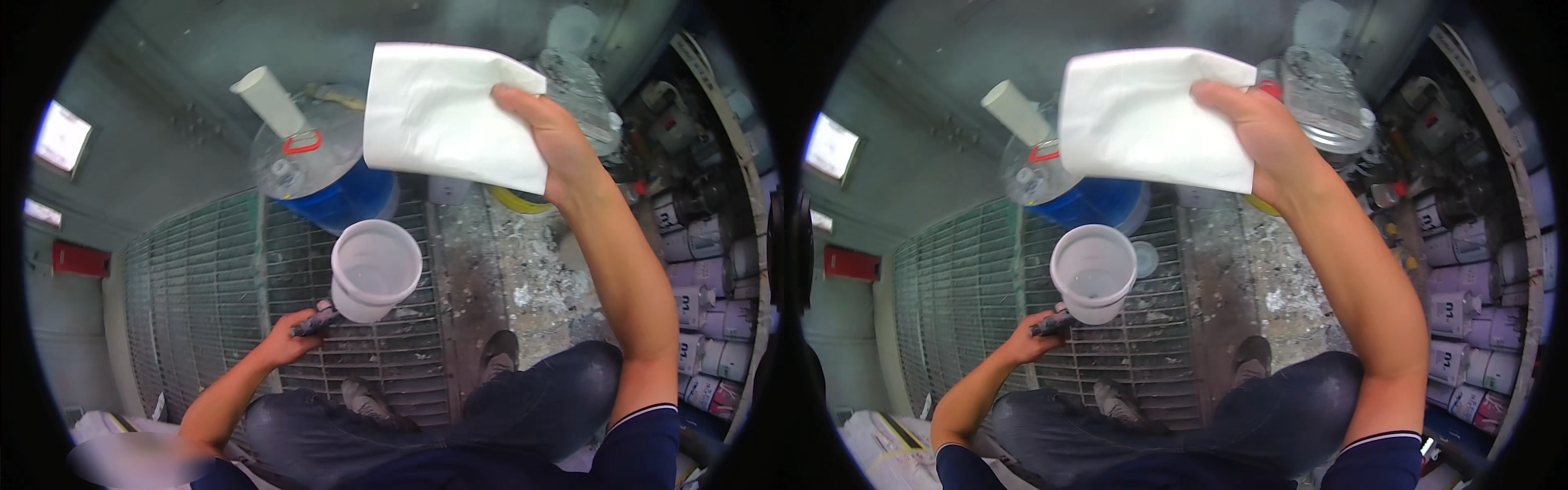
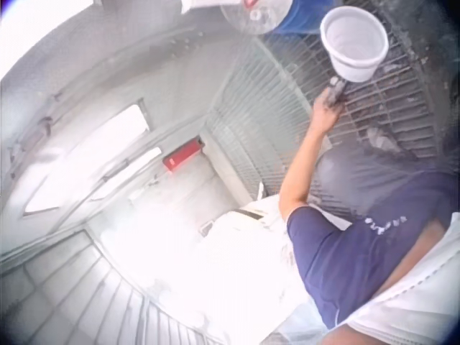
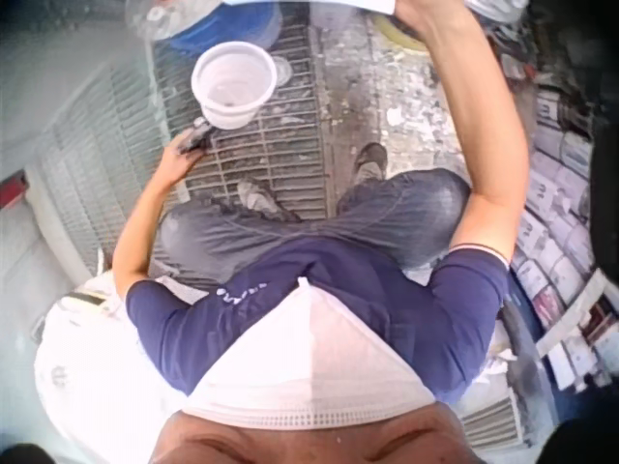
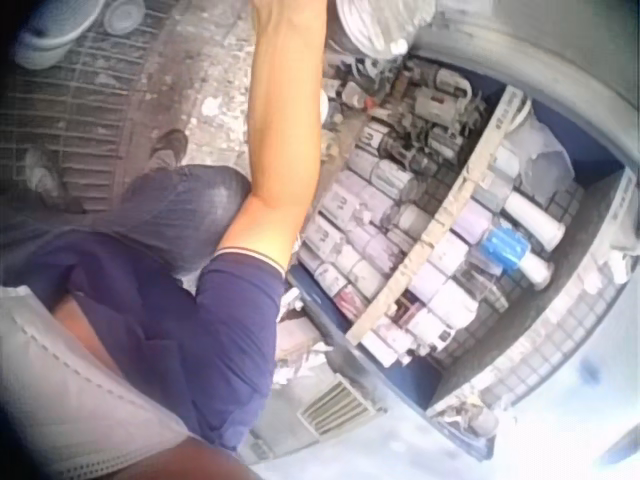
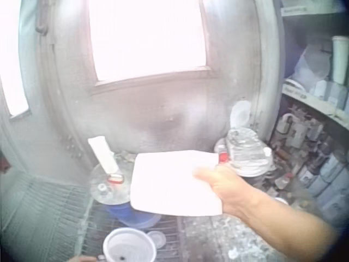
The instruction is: The person sits on a metal grate floor and cleans a white paint sprayer cup. They pour liquid from a blue barrel into the cup, stir it with a wooden stick, and then wipe the interior and exterior of the cup with a white paper towel.
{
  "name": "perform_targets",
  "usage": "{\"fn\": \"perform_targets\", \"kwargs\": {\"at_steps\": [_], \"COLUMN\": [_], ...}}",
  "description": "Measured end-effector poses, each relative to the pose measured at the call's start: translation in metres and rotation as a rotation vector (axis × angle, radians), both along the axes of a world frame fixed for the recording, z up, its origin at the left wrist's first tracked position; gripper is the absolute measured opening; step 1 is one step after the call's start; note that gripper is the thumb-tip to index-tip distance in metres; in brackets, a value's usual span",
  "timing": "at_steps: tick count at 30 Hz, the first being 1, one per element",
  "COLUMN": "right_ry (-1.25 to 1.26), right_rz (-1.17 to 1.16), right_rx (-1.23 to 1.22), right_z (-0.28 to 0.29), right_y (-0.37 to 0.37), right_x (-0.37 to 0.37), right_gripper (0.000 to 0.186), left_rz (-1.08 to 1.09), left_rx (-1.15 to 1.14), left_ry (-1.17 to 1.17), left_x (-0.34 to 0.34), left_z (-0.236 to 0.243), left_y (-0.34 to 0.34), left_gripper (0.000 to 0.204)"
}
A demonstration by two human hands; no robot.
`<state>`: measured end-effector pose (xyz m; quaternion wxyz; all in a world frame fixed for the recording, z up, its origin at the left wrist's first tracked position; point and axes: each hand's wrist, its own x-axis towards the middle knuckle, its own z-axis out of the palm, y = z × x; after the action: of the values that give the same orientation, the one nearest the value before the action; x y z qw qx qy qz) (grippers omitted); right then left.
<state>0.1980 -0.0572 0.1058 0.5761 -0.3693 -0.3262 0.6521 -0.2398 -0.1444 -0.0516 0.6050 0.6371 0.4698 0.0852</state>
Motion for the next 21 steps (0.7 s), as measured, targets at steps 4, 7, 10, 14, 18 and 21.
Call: {"fn": "perform_targets", "kwargs": {"at_steps": [4,7,10,14,18,21], "right_ry": [-0.324,-0.236,-0.098,0.107,0.283,0.337], "right_rz": [0.179,0.385,0.477,0.536,0.636,0.669], "right_rx": [-0.014,-0.177,-0.446,-0.610,-0.606,-0.585], "right_z": [-0.053,-0.097,-0.113,-0.130,-0.149,-0.153], "right_y": [0.018,0.012,-0.004,-0.021,-0.020,-0.021], "right_x": [-0.046,-0.093,-0.136,-0.164,-0.175,-0.181], "right_gripper": [0.033,0.034,0.037,0.042,0.044,0.047], "left_rz": [0.213,0.393,0.454,0.434,0.398,0.364], "left_rx": [0.242,0.336,0.415,0.518,0.538,0.547], "left_ry": [0.208,0.291,0.340,0.497,0.647,0.718], "left_x": [-0.058,-0.076,-0.095,-0.107,-0.107,-0.103], "left_z": [0.022,0.037,0.042,0.051,0.067,0.080], "left_y": [-0.038,-0.058,-0.070,-0.077,-0.077,-0.073], "left_gripper": [0.012,0.010,0.011,0.014,0.013,0.012]}}
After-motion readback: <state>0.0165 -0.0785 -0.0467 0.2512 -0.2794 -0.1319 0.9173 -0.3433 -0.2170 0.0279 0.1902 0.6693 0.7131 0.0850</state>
